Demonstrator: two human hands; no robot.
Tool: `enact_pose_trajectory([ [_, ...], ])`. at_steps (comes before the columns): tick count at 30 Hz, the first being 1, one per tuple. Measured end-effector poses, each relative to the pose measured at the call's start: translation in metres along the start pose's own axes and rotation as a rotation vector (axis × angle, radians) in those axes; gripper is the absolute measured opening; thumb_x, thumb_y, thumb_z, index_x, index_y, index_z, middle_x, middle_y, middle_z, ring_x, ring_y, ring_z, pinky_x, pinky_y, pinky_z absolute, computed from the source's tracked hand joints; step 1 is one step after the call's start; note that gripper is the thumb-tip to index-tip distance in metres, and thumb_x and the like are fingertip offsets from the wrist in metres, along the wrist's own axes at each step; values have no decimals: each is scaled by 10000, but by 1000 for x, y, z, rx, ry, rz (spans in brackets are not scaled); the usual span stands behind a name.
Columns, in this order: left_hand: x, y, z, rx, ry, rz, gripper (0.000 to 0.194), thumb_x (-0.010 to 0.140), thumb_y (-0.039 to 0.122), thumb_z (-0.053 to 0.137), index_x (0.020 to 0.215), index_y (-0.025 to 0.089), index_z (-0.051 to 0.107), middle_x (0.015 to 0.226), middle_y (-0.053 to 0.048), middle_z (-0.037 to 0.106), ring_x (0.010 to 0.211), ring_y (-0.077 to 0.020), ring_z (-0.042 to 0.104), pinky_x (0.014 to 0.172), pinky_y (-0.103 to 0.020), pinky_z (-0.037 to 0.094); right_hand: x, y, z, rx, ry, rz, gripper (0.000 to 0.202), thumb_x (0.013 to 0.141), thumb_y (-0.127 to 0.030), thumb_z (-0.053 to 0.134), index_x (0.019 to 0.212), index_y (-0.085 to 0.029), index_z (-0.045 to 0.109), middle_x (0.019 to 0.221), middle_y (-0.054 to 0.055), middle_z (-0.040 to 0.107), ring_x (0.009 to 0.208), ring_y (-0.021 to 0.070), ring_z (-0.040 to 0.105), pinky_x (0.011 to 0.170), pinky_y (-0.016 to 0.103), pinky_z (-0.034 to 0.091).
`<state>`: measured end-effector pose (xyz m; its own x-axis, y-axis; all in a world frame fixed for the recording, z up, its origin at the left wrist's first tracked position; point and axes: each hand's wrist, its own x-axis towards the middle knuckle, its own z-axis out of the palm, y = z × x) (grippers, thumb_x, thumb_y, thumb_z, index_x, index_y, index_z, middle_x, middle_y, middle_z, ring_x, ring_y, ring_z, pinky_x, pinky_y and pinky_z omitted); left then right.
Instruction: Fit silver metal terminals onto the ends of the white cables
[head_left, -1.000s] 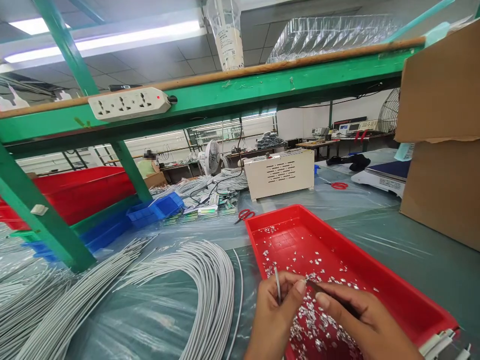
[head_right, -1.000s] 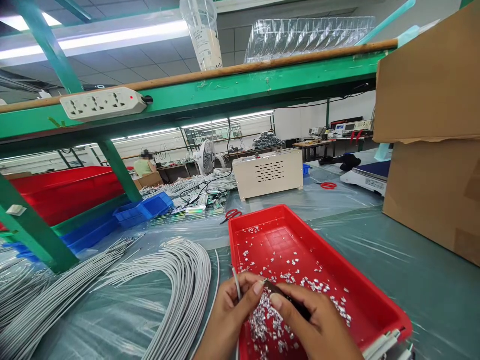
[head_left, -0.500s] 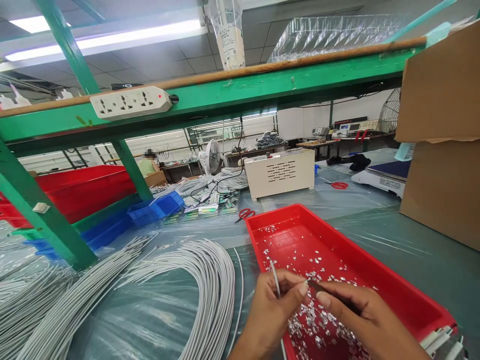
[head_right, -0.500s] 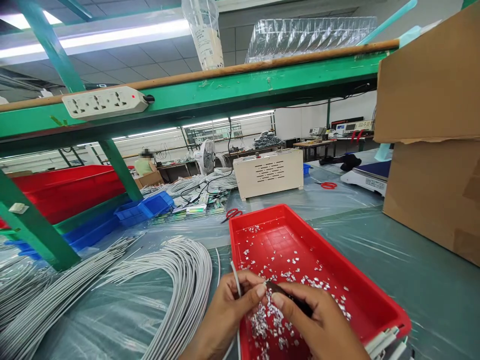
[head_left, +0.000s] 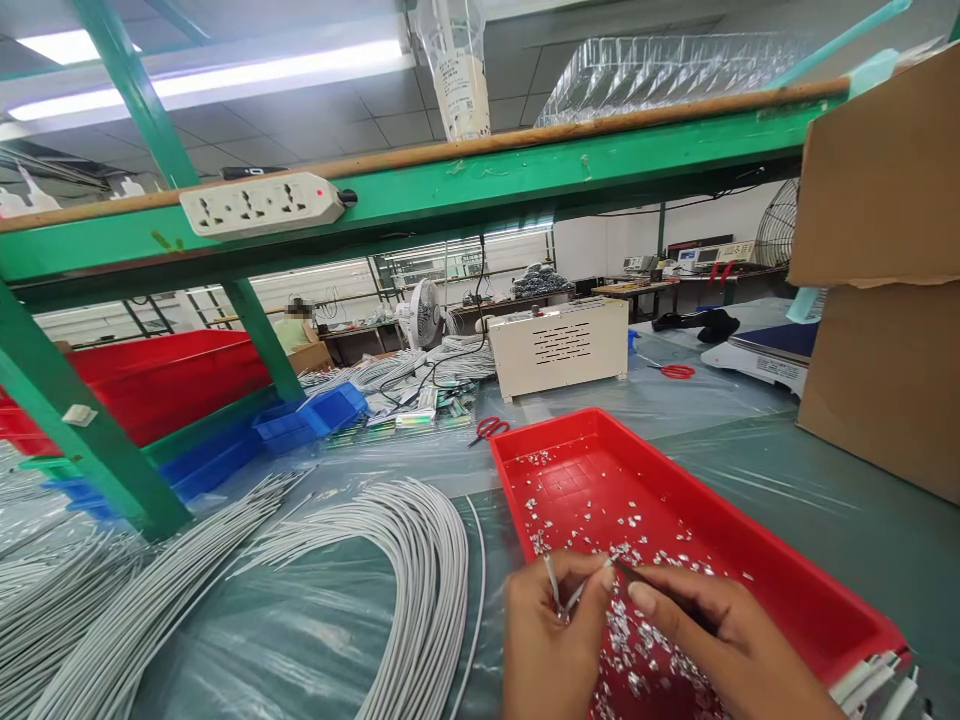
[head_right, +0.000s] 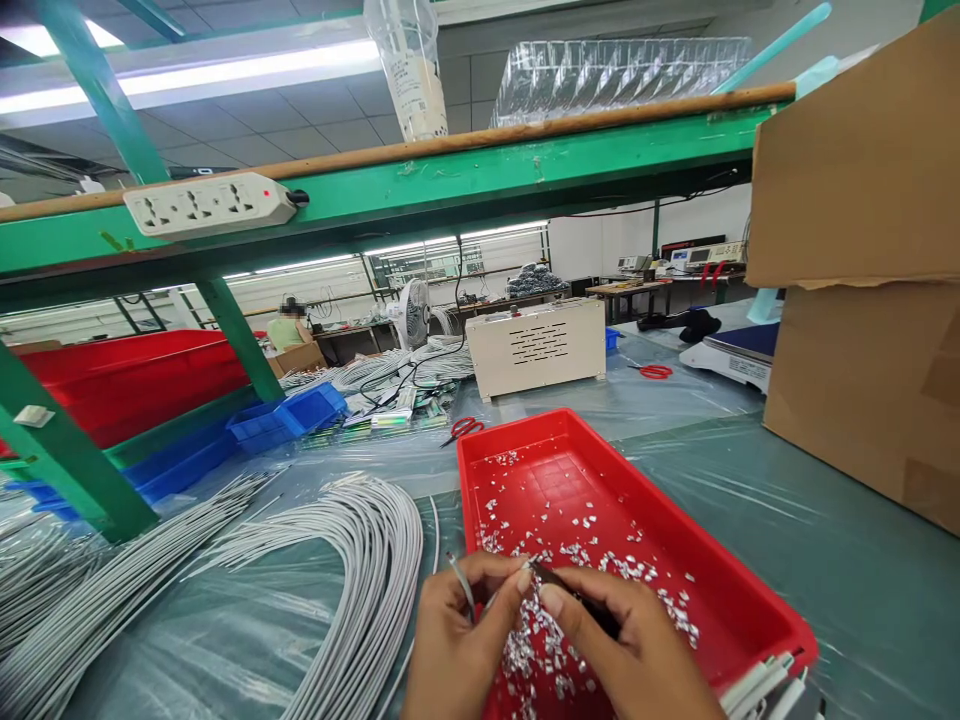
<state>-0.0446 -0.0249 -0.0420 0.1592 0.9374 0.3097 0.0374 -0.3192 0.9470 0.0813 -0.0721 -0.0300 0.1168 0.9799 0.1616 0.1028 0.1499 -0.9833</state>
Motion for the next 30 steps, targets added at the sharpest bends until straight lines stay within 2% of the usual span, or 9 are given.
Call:
enact_pose_trajectory([
  [3, 1, 2, 3, -184, -59, -128, 174, 672, 281, 625, 631, 113, 642, 515, -26, 601, 399, -89, 464, 398, -182, 349, 1, 3, -3, -1, 51, 2, 233, 694, -328, 636, 892, -222, 695, 835, 24, 703, 786, 230, 611, 696, 265, 473],
  [7, -1, 3, 7, -218, -24, -174, 159, 636, 268, 655, 630, 109, 650, 530, -38, 626, 388, -89, 489, 401, -174, 380, 3, 8, -4, 70, 158, 61, 221, 568, -256, 737, 780, -204, 703, 660, -9, 688, 651, 194, 609, 585, 214, 470],
  [9, -4, 3, 8, -191, -10, -143, 149, 630, 268, 658, 637, 119, 667, 537, -47, 642, 406, -108, 511, 410, -185, 408, 3, 10, -1, 136, 224, 64, 186, 560, -290, 737, 714, -195, 699, 598, -16, 674, 591, 176, 596, 549, 211, 461],
  [13, -10, 2, 9, -15, 28, 21, 114, 649, 263, 644, 651, 163, 697, 589, -67, 677, 477, -167, 568, 463, -229, 450, 1, 10, 6, 242, 310, 68, 164, 516, -286, 756, 614, -180, 678, 578, -14, 670, 595, 171, 593, 569, 212, 457],
  [16, -11, 0, 9, 75, 55, 116, 81, 663, 233, 633, 658, 204, 708, 638, -65, 696, 555, -208, 609, 558, -271, 474, 0, 9, 7, 214, 321, 92, 195, 506, -299, 759, 629, -171, 678, 597, 5, 668, 596, 182, 585, 559, 232, 452],
  [19, -11, -3, 8, 147, 43, 147, 89, 680, 228, 618, 679, 225, 707, 675, -58, 704, 607, -229, 631, 610, -293, 482, 0, 9, 5, 209, 326, 91, 203, 538, -339, 739, 645, -179, 678, 584, 3, 657, 578, 175, 572, 549, 234, 444],
  [25, -12, -5, 8, 139, 3, 179, 93, 694, 222, 608, 699, 220, 701, 689, -41, 706, 620, -206, 641, 600, -259, 491, 2, 8, 2, 265, 236, 102, 133, 517, -228, 756, 624, -194, 686, 578, -12, 659, 589, 166, 571, 563, 212, 438],
  [30, -14, -6, 10, 98, 4, 102, 95, 678, 270, 623, 690, 215, 700, 673, -56, 699, 566, -202, 608, 542, -255, 465, 1, 5, 2, 250, 283, 74, 123, 523, -260, 743, 591, -179, 679, 529, -15, 623, 528, 143, 537, 524, 208, 410],
])
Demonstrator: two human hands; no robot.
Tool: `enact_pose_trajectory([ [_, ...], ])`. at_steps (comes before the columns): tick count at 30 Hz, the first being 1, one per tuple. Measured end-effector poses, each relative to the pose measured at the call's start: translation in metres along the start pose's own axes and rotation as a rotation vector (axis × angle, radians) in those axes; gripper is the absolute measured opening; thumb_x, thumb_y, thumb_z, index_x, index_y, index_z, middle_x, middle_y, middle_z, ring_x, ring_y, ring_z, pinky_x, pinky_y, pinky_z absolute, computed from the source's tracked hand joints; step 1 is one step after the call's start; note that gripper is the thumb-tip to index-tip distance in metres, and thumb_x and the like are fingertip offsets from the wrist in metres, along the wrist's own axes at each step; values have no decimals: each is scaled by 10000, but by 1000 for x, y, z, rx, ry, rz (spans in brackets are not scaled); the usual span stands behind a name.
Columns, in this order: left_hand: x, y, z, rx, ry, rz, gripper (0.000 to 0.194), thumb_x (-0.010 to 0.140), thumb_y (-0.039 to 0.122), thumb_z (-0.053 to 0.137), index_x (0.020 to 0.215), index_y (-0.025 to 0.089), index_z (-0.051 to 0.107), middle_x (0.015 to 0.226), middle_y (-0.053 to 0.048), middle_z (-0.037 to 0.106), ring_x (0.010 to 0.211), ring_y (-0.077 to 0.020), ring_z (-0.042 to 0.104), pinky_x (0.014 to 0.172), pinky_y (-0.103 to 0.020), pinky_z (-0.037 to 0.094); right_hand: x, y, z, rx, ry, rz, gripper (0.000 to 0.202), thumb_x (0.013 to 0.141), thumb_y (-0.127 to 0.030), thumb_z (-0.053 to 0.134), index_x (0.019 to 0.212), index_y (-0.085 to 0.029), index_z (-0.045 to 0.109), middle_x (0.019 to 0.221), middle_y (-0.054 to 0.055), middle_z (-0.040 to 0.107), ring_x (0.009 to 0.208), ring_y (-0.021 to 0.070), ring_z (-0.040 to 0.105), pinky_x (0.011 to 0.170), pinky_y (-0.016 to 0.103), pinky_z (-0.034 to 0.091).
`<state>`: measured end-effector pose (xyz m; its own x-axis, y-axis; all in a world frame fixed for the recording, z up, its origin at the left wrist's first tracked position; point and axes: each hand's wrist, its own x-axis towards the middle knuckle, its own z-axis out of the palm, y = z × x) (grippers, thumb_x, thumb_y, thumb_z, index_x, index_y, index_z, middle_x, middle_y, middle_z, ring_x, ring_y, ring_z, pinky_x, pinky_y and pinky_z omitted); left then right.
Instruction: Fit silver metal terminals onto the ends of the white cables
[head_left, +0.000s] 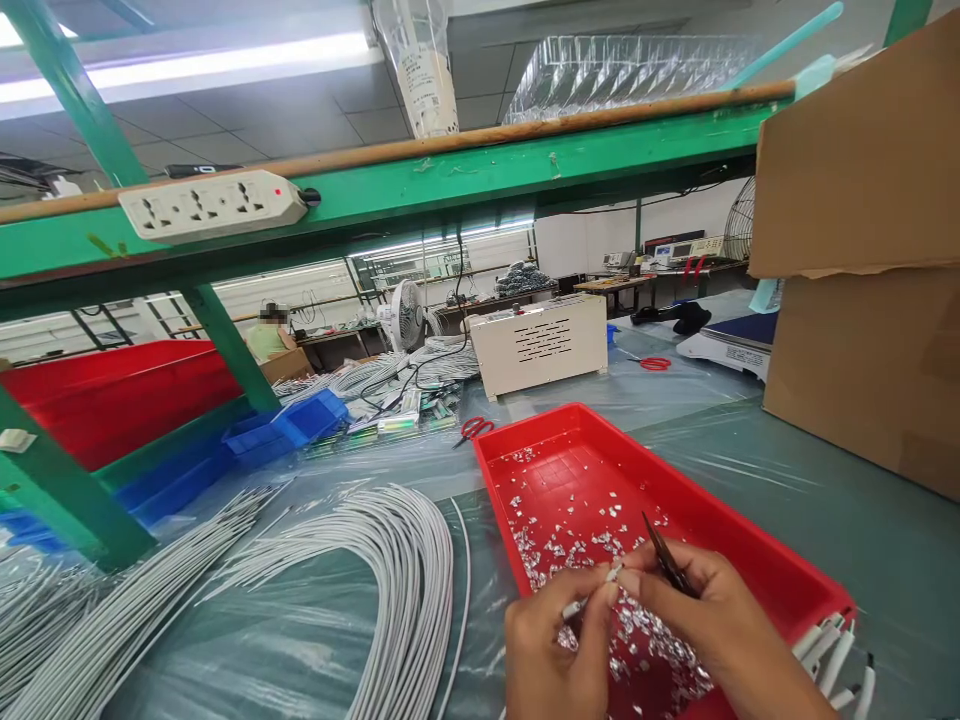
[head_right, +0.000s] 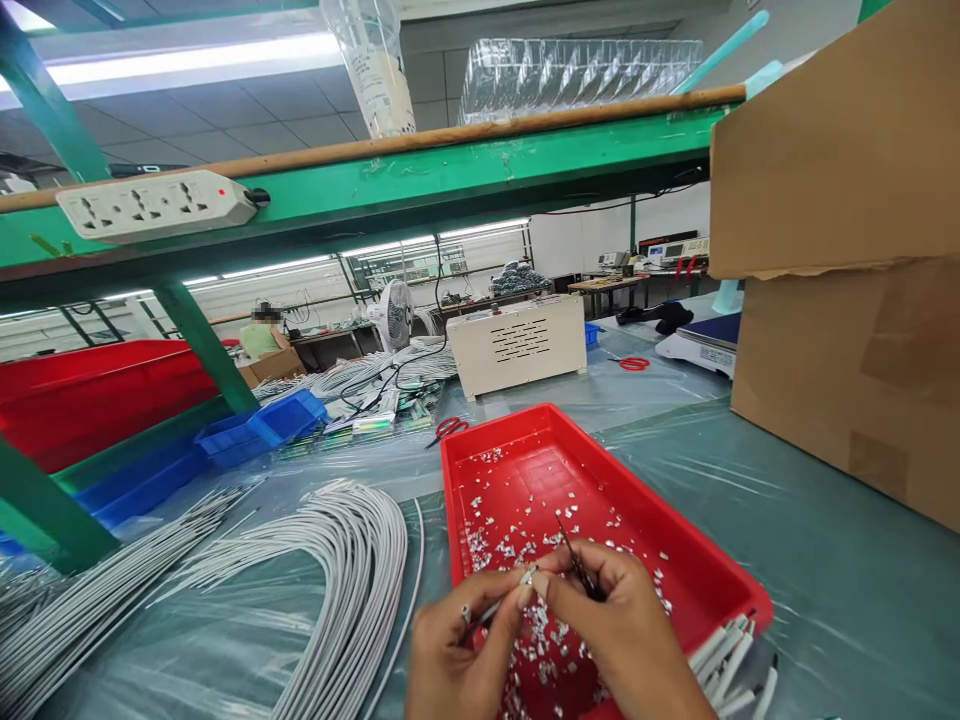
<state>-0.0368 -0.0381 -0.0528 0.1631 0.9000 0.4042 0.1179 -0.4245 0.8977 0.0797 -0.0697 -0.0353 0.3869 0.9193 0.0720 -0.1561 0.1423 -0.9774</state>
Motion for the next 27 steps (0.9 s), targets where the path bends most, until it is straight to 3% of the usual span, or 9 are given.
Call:
enact_pose_trajectory([
  [5, 1, -2, 1, -87, -54, -78, 139, 676, 321, 622, 722, 196, 663, 617, -47, 671, 533, -182, 581, 506, -235, 444, 0, -1, 0, -103, 42, -10, 158, 546, -307, 709, 566, -167, 637, 503, -25, 568, 482, 134, 500, 477, 214, 400],
  [13, 5, -4, -3, 11, -169, -43, 202, 766, 325, 515, 704, 162, 617, 562, -36, 610, 509, -156, 552, 501, -223, 406, 1, -1, -1, -69, 16, 9, 143, 571, -291, 677, 565, -164, 613, 489, -38, 535, 449, 108, 463, 439, 196, 363],
  [23, 11, 2, -3, -356, -350, -244, 270, 764, 361, 525, 677, 107, 558, 456, 10, 521, 401, -68, 437, 416, -164, 341, 4, 8, -3, 42, -90, 26, 121, 621, -277, 658, 629, -171, 602, 535, -11, 596, 462, 142, 535, 460, 231, 401],
  [27, 17, 0, -8, -449, -520, -314, 304, 757, 397, 523, 676, 106, 559, 438, 15, 505, 353, -50, 415, 384, -155, 333, 6, 8, -4, 34, -90, -23, 103, 586, -245, 697, 606, -171, 629, 506, -33, 582, 494, 121, 520, 504, 203, 392],
])
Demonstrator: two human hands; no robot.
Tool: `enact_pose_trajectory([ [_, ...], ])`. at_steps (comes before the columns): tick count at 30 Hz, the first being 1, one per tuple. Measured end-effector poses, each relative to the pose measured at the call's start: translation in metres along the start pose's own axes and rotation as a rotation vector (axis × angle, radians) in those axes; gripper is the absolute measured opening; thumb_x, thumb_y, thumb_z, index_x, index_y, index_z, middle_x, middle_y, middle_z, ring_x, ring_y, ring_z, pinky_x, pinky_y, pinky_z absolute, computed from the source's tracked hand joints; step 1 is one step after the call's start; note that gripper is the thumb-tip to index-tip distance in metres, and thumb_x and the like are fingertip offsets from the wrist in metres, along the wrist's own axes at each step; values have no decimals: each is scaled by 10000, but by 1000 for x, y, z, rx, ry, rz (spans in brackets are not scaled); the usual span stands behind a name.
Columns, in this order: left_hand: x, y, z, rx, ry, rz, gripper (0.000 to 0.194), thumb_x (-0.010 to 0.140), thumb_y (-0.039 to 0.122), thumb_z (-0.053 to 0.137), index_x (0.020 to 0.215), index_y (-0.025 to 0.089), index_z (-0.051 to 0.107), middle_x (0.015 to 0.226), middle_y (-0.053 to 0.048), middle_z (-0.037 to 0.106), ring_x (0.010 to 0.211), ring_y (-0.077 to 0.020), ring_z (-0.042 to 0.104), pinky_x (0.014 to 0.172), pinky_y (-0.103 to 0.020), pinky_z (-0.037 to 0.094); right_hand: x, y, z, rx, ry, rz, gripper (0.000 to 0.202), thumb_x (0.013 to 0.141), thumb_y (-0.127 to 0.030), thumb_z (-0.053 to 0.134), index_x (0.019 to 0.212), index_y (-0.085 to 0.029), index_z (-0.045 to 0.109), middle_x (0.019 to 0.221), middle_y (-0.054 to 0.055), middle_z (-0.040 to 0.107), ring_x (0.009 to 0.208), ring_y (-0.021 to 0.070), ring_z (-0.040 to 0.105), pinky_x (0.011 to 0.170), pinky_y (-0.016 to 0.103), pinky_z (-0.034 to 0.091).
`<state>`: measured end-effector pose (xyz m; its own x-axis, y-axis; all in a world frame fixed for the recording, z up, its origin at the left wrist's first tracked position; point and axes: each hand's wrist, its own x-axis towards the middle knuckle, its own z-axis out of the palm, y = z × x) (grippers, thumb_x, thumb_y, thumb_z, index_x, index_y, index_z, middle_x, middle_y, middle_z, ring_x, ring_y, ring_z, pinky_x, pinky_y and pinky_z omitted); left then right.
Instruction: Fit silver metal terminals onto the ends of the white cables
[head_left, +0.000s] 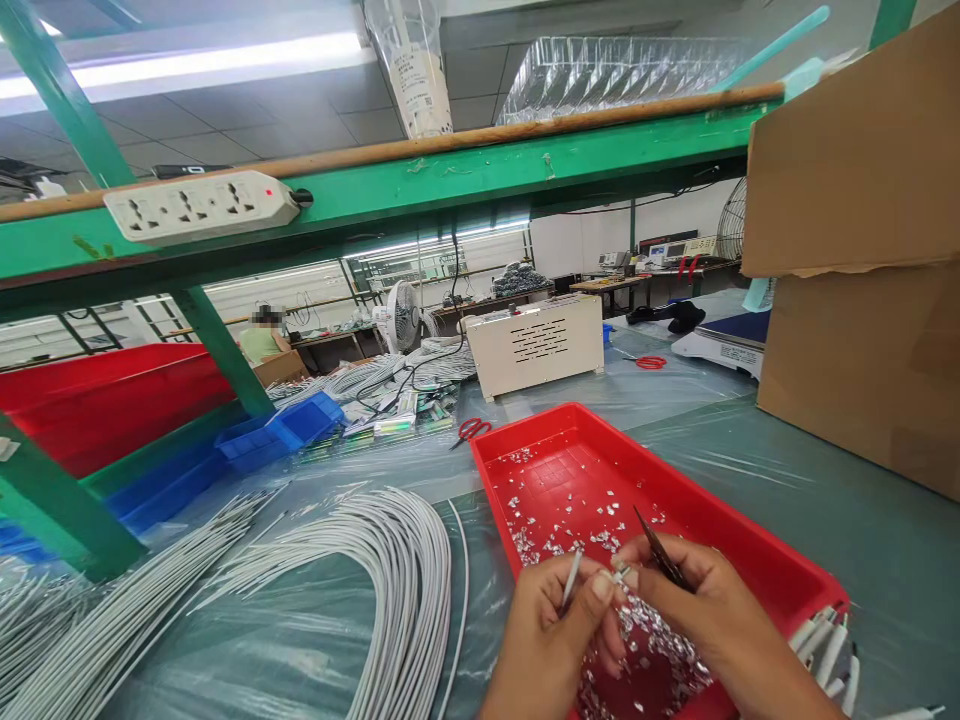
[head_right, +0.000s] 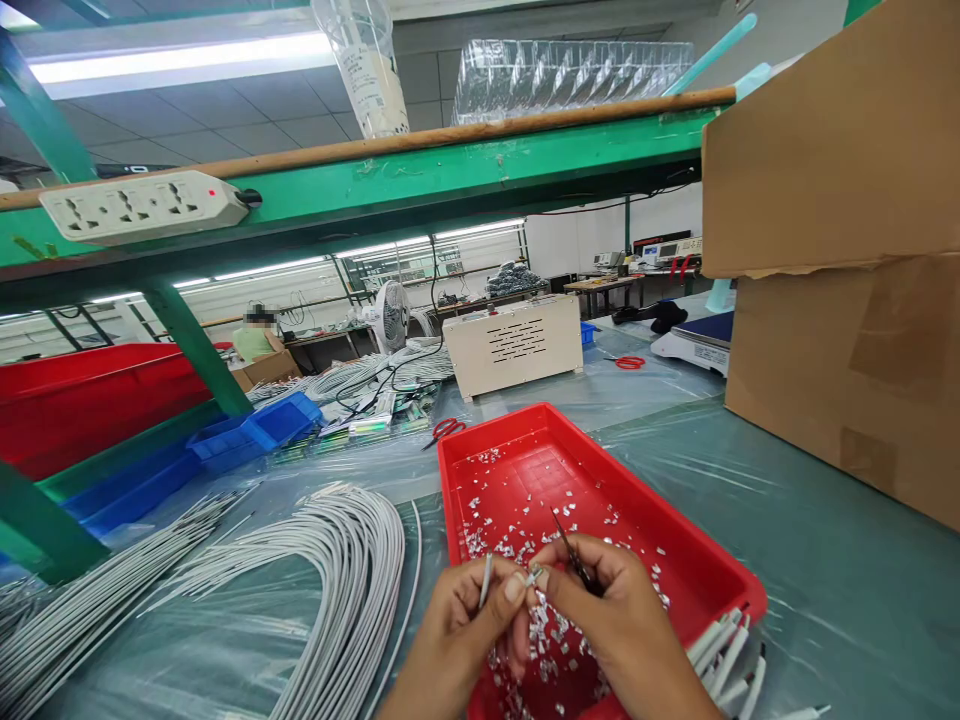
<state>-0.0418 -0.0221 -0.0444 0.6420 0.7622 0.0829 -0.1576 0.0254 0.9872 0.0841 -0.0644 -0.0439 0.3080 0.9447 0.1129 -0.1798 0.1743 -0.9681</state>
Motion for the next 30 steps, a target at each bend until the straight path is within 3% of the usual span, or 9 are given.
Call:
enact_pose_trajectory([
  [3, 1, 1, -2, -23, -79, -31, 307, 738, 402, 547, 647, 109, 556, 435, 11, 508, 350, -49, 421, 382, -157, 343, 0, -1, -1, -48, 38, -25, 116, 605, -277, 692, 629, -174, 644, 547, -37, 595, 547, 120, 524, 549, 192, 399],
  [9, 0, -1, 2, -88, 130, 52, 203, 657, 291, 664, 685, 106, 586, 532, -6, 579, 448, -59, 489, 455, -162, 393, -1, 2, -7, -259, 68, -93, 164, 684, -289, 621, 578, -177, 566, 550, -36, 548, 546, 140, 477, 502, 205, 358],
  [13, 0, 0, 3, -110, 195, 54, 187, 619, 261, 695, 653, 99, 608, 508, 10, 560, 442, -52, 477, 451, -153, 380, -2, 1, -13, -590, 115, -183, 106, 716, -288, 572, 773, -199, 587, 664, -22, 588, 662, 182, 544, 589, 218, 401],
  [15, 1, 1, 3, -109, 206, 56, 181, 612, 257, 700, 639, 102, 612, 491, 21, 544, 425, -48, 471, 439, -149, 367, -3, -2, -13, -700, 148, -184, 139, 735, -333, 542, 705, -200, 573, 588, -29, 557, 576, 168, 531, 513, 211, 396],
  [17, 1, 2, 2, -114, 206, 46, 180, 616, 265, 698, 639, 107, 615, 491, 17, 550, 421, -51, 473, 428, -148, 362, -5, -7, -13, -694, 117, -188, 200, 750, -339, 516, 612, -197, 547, 538, -30, 535, 520, 157, 511, 462, 202, 389],
  [22, 3, 2, 0, -143, 181, 32, 194, 615, 285, 698, 633, 111, 615, 500, -1, 572, 415, -54, 465, 411, -147, 358, -10, -15, -9, -499, -79, -206, 51, 688, -219, 580, 690, -202, 628, 614, -24, 607, 660, 180, 580, 613, 193, 446],
  [26, 4, 3, -4, -203, 166, 44, 229, 617, 308, 699, 696, 105, 627, 540, -20, 589, 448, -70, 495, 447, -164, 365, -10, -20, -7, -507, -33, -233, 64, 680, -231, 574, 660, -196, 623, 575, -25, 587, 533, 149, 521, 497, 201, 413],
  [30, 4, 8, -9, -396, 214, 66, 234, 755, 342, 561, 868, 138, 584, 590, 7, 555, 443, -45, 445, 448, -158, 315, -18, -28, -16, -592, -68, -278, 99, 696, -239, 545, 613, -203, 585, 537, -25, 547, 492, 131, 492, 461, 191, 408],
])
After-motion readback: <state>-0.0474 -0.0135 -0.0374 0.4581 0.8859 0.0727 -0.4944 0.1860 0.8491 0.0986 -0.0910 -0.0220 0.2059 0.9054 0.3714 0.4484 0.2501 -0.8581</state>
